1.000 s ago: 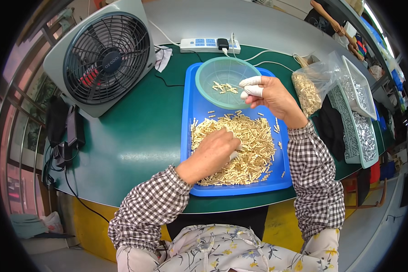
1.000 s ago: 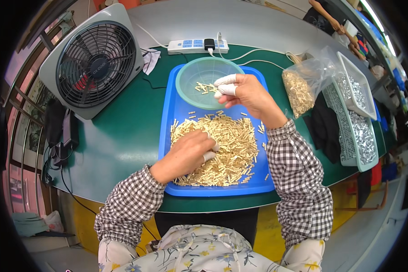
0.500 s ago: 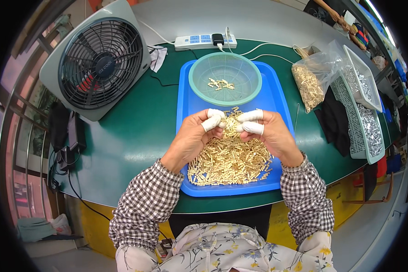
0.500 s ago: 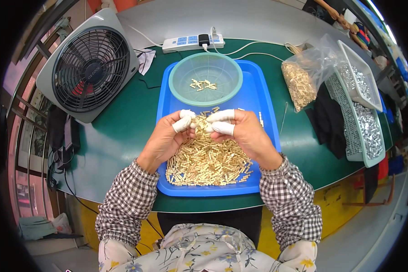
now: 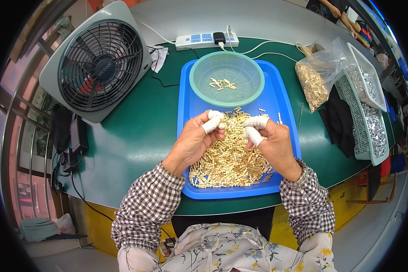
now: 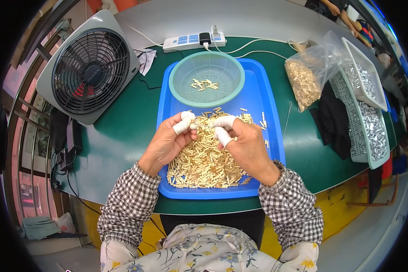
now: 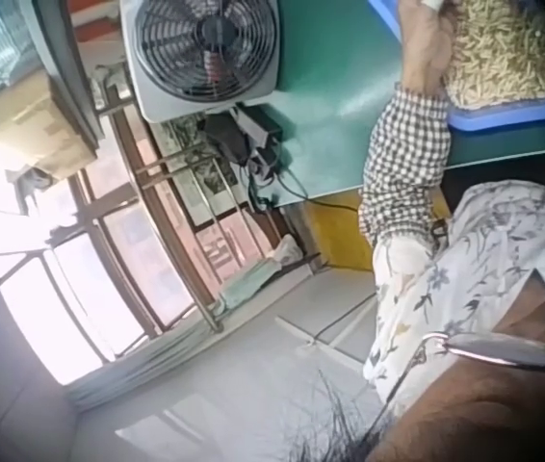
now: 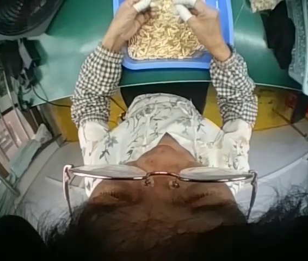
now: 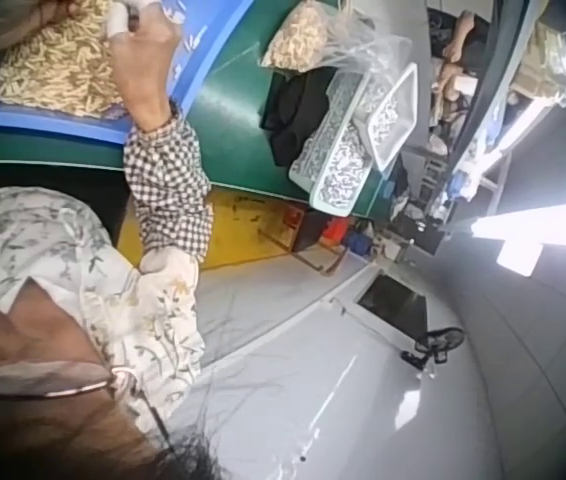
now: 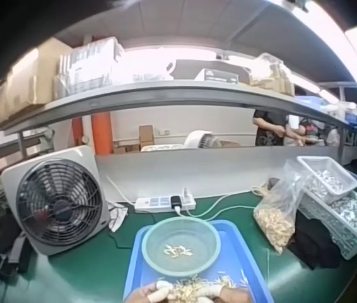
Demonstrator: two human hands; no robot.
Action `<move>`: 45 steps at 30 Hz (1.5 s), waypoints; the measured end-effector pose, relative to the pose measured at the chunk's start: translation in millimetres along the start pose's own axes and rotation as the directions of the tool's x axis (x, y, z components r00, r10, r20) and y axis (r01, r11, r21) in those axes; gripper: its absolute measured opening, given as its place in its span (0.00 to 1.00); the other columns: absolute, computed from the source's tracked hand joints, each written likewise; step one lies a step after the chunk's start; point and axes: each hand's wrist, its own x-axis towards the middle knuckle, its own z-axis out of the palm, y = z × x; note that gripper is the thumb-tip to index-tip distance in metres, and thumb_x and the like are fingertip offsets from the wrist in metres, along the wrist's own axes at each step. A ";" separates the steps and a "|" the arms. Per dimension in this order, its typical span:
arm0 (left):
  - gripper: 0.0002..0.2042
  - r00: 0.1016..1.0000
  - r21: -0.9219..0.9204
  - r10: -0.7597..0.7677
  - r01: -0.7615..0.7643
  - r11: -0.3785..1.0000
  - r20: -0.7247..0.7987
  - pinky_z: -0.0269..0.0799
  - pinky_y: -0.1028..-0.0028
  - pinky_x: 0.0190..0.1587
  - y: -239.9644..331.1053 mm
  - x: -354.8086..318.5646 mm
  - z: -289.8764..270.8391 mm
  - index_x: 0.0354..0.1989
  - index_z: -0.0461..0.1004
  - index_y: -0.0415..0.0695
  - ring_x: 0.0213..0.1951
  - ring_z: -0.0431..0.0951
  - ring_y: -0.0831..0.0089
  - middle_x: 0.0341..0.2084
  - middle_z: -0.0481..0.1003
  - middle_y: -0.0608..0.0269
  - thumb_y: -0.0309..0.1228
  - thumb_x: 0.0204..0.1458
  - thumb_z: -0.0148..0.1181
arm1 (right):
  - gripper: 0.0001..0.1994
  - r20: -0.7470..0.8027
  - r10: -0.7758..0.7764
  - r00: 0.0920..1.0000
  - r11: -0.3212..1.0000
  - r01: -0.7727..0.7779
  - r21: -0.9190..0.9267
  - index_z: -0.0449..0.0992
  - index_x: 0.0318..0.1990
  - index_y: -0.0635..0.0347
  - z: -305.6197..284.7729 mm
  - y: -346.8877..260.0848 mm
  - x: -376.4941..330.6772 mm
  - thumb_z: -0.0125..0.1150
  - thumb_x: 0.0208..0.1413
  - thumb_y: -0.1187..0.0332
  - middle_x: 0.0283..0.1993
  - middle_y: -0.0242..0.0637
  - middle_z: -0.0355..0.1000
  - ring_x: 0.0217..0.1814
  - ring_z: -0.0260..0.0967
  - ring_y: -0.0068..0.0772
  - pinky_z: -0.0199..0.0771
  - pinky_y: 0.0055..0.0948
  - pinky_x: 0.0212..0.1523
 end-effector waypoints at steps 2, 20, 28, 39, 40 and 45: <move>0.07 1.000 0.009 -0.002 0.002 1.000 -0.005 0.70 0.79 0.37 0.1 0.1 0.2 0.38 0.68 0.39 0.30 0.71 0.79 0.29 0.71 0.66 0.28 0.55 0.50 | 0.06 0.002 -0.003 1.000 1.000 0.003 -0.023 0.71 0.36 0.70 -0.1 -0.2 0.4 0.53 0.51 0.79 0.26 0.37 0.72 0.23 0.71 0.21 0.70 0.16 0.22; 0.05 0.950 0.571 0.309 -0.224 0.790 -0.054 0.69 0.82 0.34 2.5 -6.7 12.0 0.36 0.70 0.37 0.30 0.71 0.83 0.28 0.72 0.67 0.24 0.54 0.50 | 0.06 0.060 -0.130 0.990 0.946 0.142 -0.292 0.74 0.35 0.64 0.8 7.7 2.1 0.56 0.48 0.78 0.21 0.39 0.70 0.17 0.68 0.24 0.65 0.22 0.16; 0.06 0.969 0.514 0.244 -0.193 0.836 -0.034 0.70 0.81 0.35 -2.8 -8.2 20.9 0.38 0.69 0.37 0.31 0.72 0.81 0.30 0.73 0.66 0.24 0.53 0.51 | 0.07 0.091 -0.353 0.931 0.825 0.356 -0.439 0.71 0.38 0.66 5.7 10.8 -0.4 0.54 0.51 0.77 0.22 0.36 0.71 0.18 0.67 0.20 0.66 0.20 0.17; 0.13 0.980 0.514 0.198 -0.185 0.838 0.031 0.70 0.81 0.36 1.3 -13.1 31.8 0.46 0.64 0.38 0.33 0.73 0.80 0.32 0.73 0.63 0.23 0.52 0.51 | 0.08 0.241 0.054 0.969 0.998 -0.049 -0.027 0.70 0.40 0.67 -1.4 1.3 1.5 0.52 0.53 0.76 0.26 0.35 0.72 0.20 0.68 0.19 0.69 0.18 0.21; 0.12 0.982 0.518 0.189 -0.156 0.841 -0.011 0.70 0.80 0.36 0.9 -10.9 28.7 0.45 0.65 0.38 0.33 0.73 0.79 0.31 0.72 0.63 0.23 0.51 0.52 | 0.08 0.223 0.060 0.973 0.998 -0.055 -0.027 0.71 0.41 0.67 -4.1 2.6 2.1 0.52 0.53 0.76 0.27 0.36 0.73 0.20 0.68 0.19 0.69 0.18 0.21; 0.08 0.932 0.918 0.300 -0.287 0.275 0.202 0.66 0.74 0.34 -1.5 -11.6 18.7 0.35 0.69 0.37 0.31 0.69 0.71 0.27 0.70 0.61 0.22 0.46 0.56 | 0.10 0.120 0.101 0.988 0.986 -0.116 0.118 0.71 0.43 0.66 -10.1 8.0 7.7 0.51 0.54 0.76 0.30 0.37 0.74 0.22 0.69 0.19 0.70 0.17 0.23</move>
